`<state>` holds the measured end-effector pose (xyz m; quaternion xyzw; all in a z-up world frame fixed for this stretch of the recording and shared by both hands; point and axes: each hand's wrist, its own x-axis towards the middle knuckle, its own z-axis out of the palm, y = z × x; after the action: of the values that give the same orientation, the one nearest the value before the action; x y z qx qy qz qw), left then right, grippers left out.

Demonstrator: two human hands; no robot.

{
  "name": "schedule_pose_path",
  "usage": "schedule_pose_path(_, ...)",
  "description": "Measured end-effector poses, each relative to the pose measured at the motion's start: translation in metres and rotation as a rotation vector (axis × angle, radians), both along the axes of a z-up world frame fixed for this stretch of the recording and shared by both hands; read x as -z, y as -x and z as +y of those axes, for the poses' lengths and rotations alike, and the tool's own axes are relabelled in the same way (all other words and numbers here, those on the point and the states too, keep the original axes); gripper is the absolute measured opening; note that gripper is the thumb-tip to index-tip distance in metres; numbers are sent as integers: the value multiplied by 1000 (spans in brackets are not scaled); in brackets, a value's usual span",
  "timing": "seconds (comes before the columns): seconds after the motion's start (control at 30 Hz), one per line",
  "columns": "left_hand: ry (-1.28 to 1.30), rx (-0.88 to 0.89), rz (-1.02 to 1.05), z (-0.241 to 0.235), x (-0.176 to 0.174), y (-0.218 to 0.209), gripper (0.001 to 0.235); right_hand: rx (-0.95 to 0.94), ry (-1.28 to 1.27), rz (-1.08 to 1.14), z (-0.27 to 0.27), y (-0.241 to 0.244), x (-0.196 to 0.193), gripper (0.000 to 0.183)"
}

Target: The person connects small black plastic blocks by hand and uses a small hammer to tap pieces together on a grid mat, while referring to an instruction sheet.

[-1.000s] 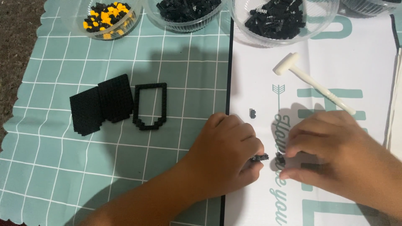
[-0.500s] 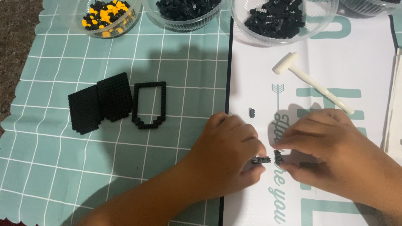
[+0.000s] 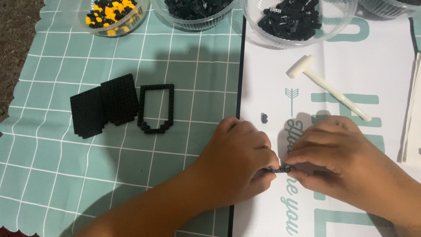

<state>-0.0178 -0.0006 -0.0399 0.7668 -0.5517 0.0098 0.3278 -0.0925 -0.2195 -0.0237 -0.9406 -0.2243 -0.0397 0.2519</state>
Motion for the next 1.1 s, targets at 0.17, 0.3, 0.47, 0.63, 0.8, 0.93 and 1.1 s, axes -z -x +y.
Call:
schedule_pose_path(0.17, -7, 3, 8, 0, 1, 0, 14, 0, -15, -4, 1, 0, -1, 20)
schedule_pose_path(0.3, -15, 16, 13, 0, -1, -1, 17, -6, 5, -29, 2, -1, -2, 18)
schedule_pose_path(0.47, -26, -1, 19, 1, 0, 0, 14, -21, 0, -22, 2, -2, -1, 17)
schedule_pose_path(0.63, -47, 1, 32, 1, -2, 0, 13, -32, 3, -32, 3, -2, -2, 18)
schedule_pose_path(0.8, -52, 3, 21, 1, -1, 0, 14, -20, 27, -20, 4, -1, -2, 15)
schedule_pose_path(0.93, -44, 5, 14, 1, -1, 0, 15, -25, 42, -56, 4, -1, 1, 19)
schedule_pose_path(1.1, -39, -2, 20, 1, -2, 0, 14, -24, 35, -82, 6, -1, 0, 17)
